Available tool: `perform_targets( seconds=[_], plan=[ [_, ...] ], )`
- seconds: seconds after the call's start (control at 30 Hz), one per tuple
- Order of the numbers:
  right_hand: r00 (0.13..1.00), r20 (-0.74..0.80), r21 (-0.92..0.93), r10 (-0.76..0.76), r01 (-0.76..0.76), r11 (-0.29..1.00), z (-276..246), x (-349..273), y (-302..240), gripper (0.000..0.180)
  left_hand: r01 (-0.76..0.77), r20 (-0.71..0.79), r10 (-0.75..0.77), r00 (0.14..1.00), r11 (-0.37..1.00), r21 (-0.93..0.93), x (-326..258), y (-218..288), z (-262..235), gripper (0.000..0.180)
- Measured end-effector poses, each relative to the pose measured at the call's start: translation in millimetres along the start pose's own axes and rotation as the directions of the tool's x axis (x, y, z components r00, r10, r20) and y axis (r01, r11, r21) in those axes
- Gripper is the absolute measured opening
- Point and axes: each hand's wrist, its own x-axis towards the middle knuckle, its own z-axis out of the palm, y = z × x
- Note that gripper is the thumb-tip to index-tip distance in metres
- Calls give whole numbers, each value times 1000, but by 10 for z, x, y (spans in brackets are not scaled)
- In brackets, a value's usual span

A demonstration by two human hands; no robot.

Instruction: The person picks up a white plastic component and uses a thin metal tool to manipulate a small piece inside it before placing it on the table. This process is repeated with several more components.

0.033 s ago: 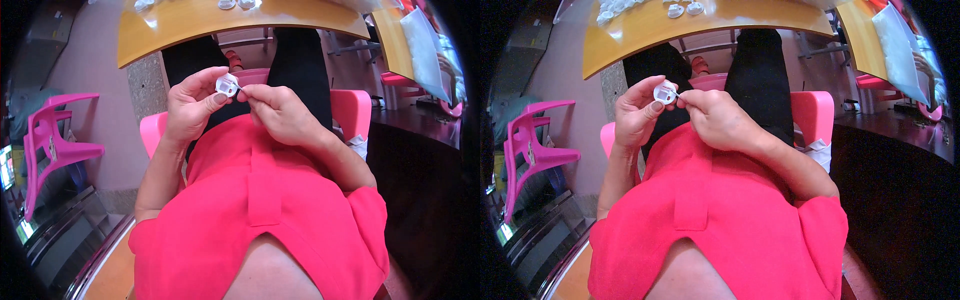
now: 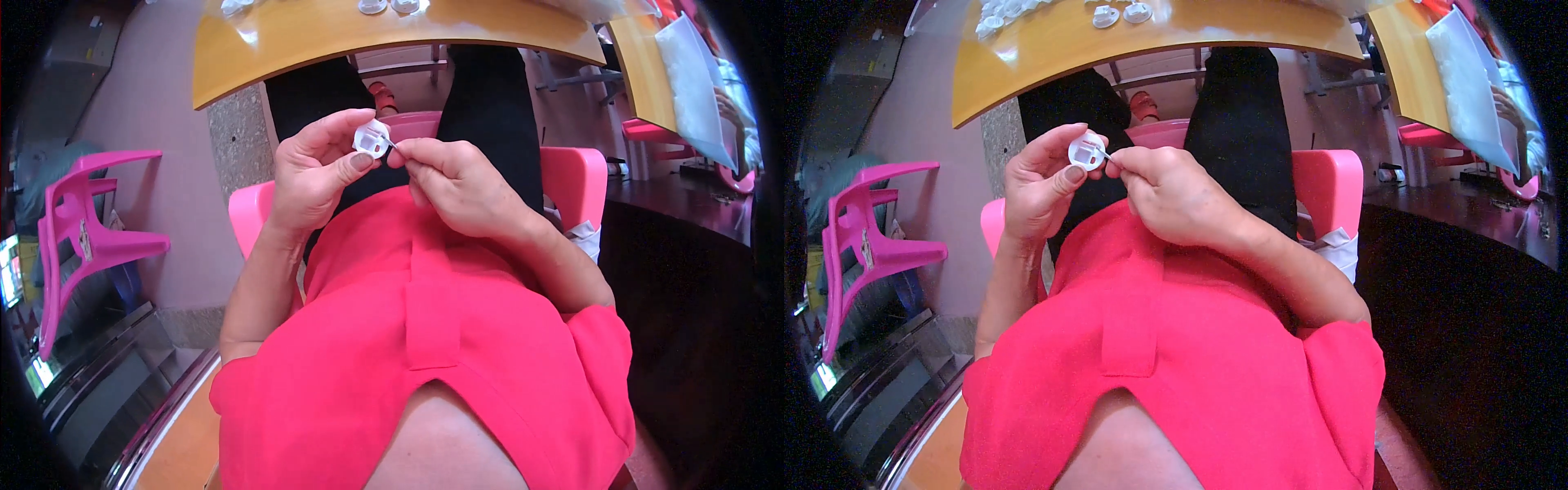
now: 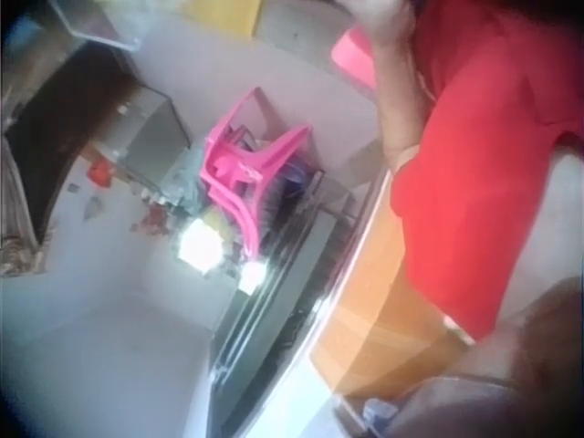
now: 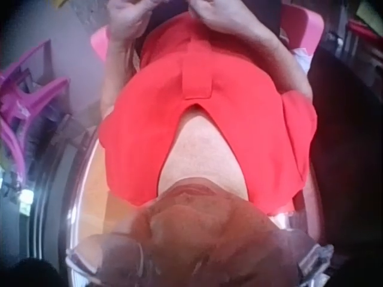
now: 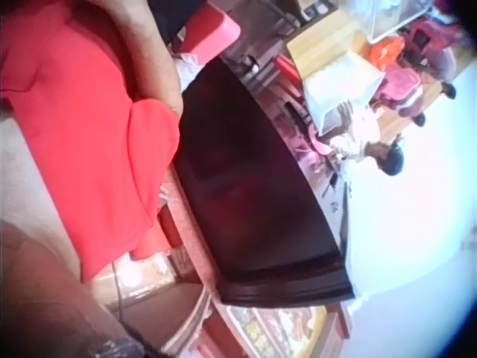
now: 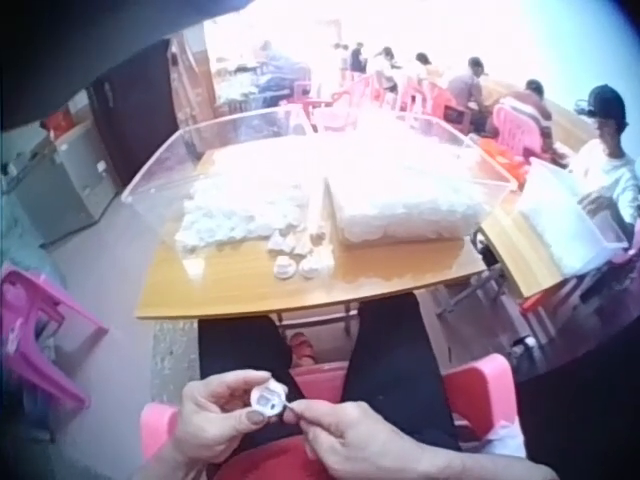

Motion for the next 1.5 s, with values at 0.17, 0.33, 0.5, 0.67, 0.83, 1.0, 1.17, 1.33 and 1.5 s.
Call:
perform_targets(
  seconds=[0.17, 0.33, 0.5, 0.67, 0.83, 1.0, 1.17, 1.33, 1.5],
  plan=[
    [998, 4, 76, 69, -69, 995, 20, 27, -17, 18, -37, 1, 37, 999, 999, 10, 0, -10, -26, 42],
    [994, 40, 77, 104, -107, 991, 10, 29, -51, 17, -26, -8, 26, 1000, 999, 34, -5, -5, -9, 42],
    [998, 28, 78, 55, -57, 995, 33, 31, -24, 17, -48, -14, 49, 999, 997, 68, -13, -10, 4, 42],
    [1000, 23, 112, 19, -21, 994, 82, 15, 47, 14, -67, 0, 67, 998, 994, 85, -12, -43, 0, 41],
    [998, -16, 64, -53, 54, 997, 126, 2, 99, 14, -105, 5, 105, 994, 991, 87, -14, -46, 15, 40],
    [990, -51, 0, -129, 129, 992, 156, 0, 110, 13, -118, 15, 117, 993, 991, 69, -10, -44, 35, 41],
    [953, -48, -255, -300, 279, 926, 138, 4, 134, 19, -126, -11, 129, 992, 982, 144, -29, -62, 45, 39],
    [938, -7, -573, -346, 280, 770, 125, -20, 89, 17, -132, -13, 140, 990, 959, 251, -57, -58, 40, 40],
    [941, 18, -756, -337, 234, 612, 158, -36, 54, 18, -127, -18, 137, 990, 957, 260, -69, -72, 54, 42]
  ],
)
